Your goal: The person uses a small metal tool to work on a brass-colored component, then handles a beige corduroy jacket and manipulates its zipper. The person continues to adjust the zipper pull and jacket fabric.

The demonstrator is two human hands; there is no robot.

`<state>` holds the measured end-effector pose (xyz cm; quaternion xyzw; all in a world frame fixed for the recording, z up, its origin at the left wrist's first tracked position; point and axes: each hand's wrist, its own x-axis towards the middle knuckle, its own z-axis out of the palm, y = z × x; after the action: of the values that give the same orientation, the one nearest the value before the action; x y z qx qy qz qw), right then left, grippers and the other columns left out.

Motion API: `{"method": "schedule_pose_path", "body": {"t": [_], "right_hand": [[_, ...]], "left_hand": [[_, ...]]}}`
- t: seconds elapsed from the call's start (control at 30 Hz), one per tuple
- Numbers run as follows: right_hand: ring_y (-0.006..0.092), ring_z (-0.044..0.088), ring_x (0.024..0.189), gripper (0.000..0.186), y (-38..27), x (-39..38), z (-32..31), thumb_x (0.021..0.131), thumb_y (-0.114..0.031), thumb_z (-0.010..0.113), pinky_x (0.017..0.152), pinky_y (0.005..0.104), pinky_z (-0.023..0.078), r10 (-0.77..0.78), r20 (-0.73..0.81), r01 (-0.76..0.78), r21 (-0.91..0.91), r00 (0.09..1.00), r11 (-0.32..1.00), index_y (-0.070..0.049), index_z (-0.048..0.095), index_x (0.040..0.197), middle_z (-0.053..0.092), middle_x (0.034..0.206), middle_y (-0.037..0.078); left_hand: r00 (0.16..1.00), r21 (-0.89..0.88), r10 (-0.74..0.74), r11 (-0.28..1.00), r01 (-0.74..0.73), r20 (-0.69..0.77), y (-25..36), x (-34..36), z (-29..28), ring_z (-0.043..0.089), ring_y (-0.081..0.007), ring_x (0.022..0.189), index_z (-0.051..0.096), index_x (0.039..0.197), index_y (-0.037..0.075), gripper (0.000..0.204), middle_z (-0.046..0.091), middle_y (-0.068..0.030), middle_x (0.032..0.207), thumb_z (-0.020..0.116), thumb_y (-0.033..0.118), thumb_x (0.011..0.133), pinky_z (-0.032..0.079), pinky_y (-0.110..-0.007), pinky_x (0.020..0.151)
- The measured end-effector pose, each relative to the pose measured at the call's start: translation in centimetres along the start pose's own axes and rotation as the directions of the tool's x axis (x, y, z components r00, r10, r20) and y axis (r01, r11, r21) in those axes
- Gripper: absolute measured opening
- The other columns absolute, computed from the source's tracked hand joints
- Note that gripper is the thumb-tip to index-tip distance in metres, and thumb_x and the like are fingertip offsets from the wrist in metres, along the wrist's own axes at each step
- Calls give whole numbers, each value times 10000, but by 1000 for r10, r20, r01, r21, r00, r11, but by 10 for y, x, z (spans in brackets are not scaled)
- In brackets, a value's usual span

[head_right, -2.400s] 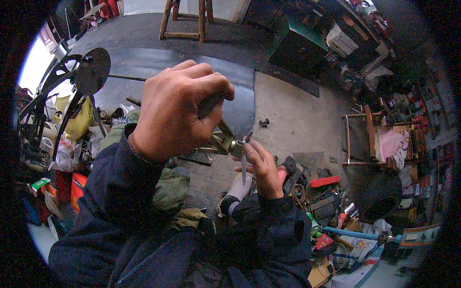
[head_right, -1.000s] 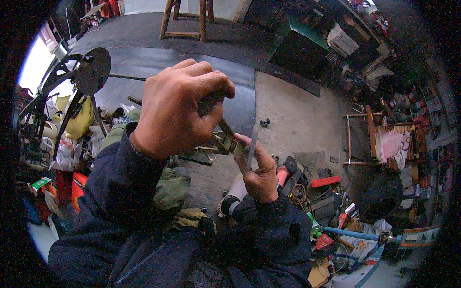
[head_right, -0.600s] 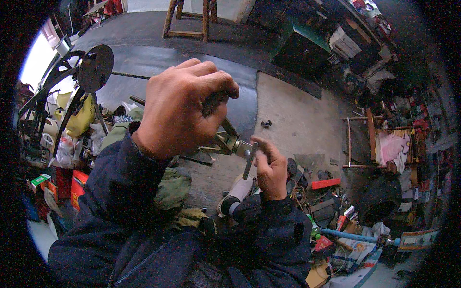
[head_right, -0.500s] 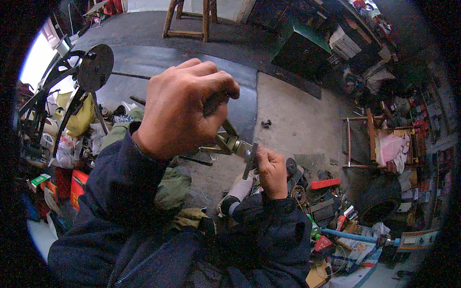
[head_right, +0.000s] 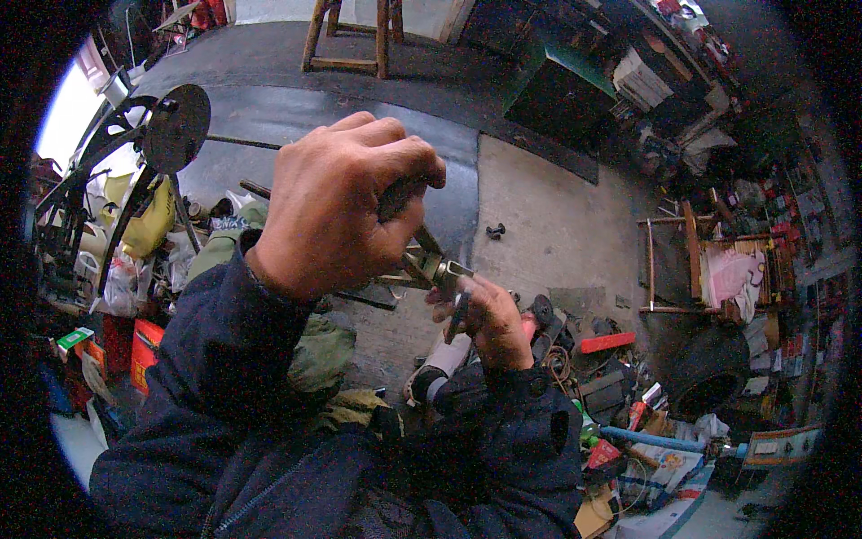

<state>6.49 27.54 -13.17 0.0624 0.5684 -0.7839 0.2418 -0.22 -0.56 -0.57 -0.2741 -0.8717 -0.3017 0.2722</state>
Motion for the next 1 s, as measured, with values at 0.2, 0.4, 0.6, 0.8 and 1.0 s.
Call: {"method": "schedule_pose_path", "body": {"t": [0.2,0.4,0.6,0.8,1.0], "right_hand": [[209,747,1173,520,-1,-5,29,1014,-40,790,1008,370,592,-368,-65,303,-446,927,842,-47,623,1507,753,1323,91],[175,740,1157,498,5,1,29,992,29,795,885,359,616,-664,115,455,-812,739,365,-107,655,1450,754,1315,51],[201,716,1288,548,3,-9,32,1000,62,749,954,355,628,-501,26,449,-485,865,750,-109,617,1503,690,1521,83],[260,682,1387,520,5,-6,31,1005,117,687,1101,390,582,-475,-23,444,-318,880,838,-113,663,1470,669,1565,146],[357,667,1450,364,-5,-1,23,1006,107,574,1227,453,502,-652,254,581,-735,714,350,-73,821,1204,661,1594,193]], "left_hand": [[1000,-23,16,1000,-16,-12,-1,0,2,773,-299,1015,870,1026,156,197,806,-68,994,853,185,832,597,-462,821],[998,-10,28,1000,-28,-57,-2,0,2,756,-335,960,811,989,166,198,774,-46,967,803,115,798,623,-468,796],[998,-19,26,999,-27,-59,-3,1,3,753,-336,955,809,989,162,199,765,-47,960,798,115,796,617,-470,794],[998,-16,35,999,-36,-57,-2,0,3,751,-333,957,803,989,164,199,761,-48,953,798,114,796,613,-470,791],[999,-8,29,1000,-29,-13,0,1,3,774,-302,990,864,1007,153,176,810,-78,992,855,172,832,597,-463,804]]}}
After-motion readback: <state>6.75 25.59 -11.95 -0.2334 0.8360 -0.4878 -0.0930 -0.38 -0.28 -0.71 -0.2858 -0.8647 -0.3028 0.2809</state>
